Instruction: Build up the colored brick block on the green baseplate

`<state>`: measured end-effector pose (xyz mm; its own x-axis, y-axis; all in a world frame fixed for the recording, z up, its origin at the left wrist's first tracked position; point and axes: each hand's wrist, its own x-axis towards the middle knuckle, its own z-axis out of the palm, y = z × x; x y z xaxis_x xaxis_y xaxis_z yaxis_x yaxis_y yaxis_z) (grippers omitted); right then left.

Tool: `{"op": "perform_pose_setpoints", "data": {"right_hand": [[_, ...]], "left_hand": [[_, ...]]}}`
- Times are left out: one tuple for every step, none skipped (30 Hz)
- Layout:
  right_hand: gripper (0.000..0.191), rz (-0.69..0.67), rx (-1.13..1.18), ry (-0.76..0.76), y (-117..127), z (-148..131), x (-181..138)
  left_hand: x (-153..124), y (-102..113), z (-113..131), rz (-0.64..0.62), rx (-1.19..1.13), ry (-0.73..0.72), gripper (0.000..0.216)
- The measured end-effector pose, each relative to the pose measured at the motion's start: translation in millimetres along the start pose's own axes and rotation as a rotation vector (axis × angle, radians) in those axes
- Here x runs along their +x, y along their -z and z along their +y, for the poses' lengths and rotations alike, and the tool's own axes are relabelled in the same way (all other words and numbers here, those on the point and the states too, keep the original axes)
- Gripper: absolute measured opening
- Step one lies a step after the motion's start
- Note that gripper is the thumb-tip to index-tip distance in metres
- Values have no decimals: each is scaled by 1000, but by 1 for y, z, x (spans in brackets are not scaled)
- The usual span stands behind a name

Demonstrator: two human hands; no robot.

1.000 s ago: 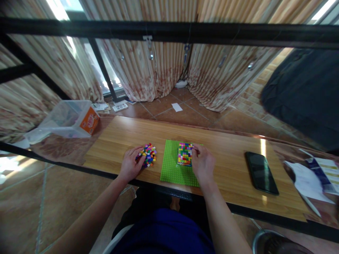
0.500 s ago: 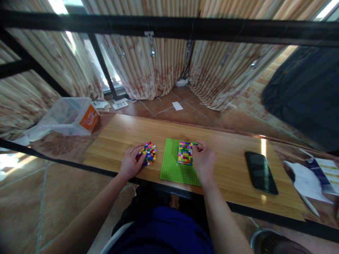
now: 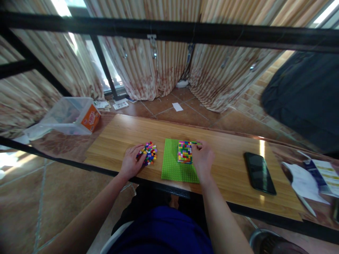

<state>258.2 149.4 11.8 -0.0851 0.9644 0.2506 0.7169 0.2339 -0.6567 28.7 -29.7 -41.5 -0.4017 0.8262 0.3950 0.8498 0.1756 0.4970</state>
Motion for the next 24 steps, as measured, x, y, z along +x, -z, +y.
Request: {"op": "perform_pose_setpoints", "data": {"right_hand": [[37,-2,7,-6,0,0,1],[38,-6,15,-9,-1,1,1],[39,-10,22,-9,-1,2,1],[39,-10,26,-9,-1,2,1],[38,-10,30,-3,-1,3,1],[38,-9,31,5,-2,3,0],[38,-8,30,14,-2,3,-1],[37,-8,28,24,-2,4,-1],[37,-11,28,33,-2,4,-2],[37,-15,26,39,-2,4,-2],[37,-19,25,44,-2,4,-2],[37,-22,20,47,-3,4,-2],[37,-25,12,49,-3,4,-2],[37,-29,3,48,-3,4,-1],[37,-35,-4,45,-3,4,0],[37,-43,-4,40,-3,4,1],[38,-55,5,36,-2,5,2],[38,-65,17,31,-2,5,2],[38,-64,27,28,-1,4,1],[38,-45,30,26,0,4,-1],[38,-14,30,30,0,2,-4],[38,19,33,44,1,0,-8],[37,41,48,73,1,-2,-14],[36,43,74,123,0,-6,-22]], "left_hand": [[0,0,0,-2,1,0,31],[0,0,0,-5,1,0,31],[0,0,0,-7,1,2,31],[0,0,0,-8,-1,4,31],[0,0,0,-8,-2,7,31],[0,0,0,-7,-2,9,31],[-1,0,0,-7,-2,11,31],[-1,0,0,-6,-2,12,31],[0,0,0,-6,-3,11,31],[0,0,1,-5,-4,10,31],[0,0,1,-4,-5,9,31],[0,0,1,-2,-6,9,30],[0,0,1,-1,-6,10,30],[0,0,1,-1,-4,11,30],[0,0,1,0,-2,14,30],[0,1,2,1,0,16,31],[0,1,2,2,2,16,31],[0,1,2,2,2,15,31],[0,1,2,1,2,13,31],[0,1,2,0,1,11,31],[0,1,3,-3,0,11,31],[-1,1,3,-7,-1,11,31],[-1,1,3,-11,-2,13,31],[-1,1,3,-14,-2,16,31]]}}
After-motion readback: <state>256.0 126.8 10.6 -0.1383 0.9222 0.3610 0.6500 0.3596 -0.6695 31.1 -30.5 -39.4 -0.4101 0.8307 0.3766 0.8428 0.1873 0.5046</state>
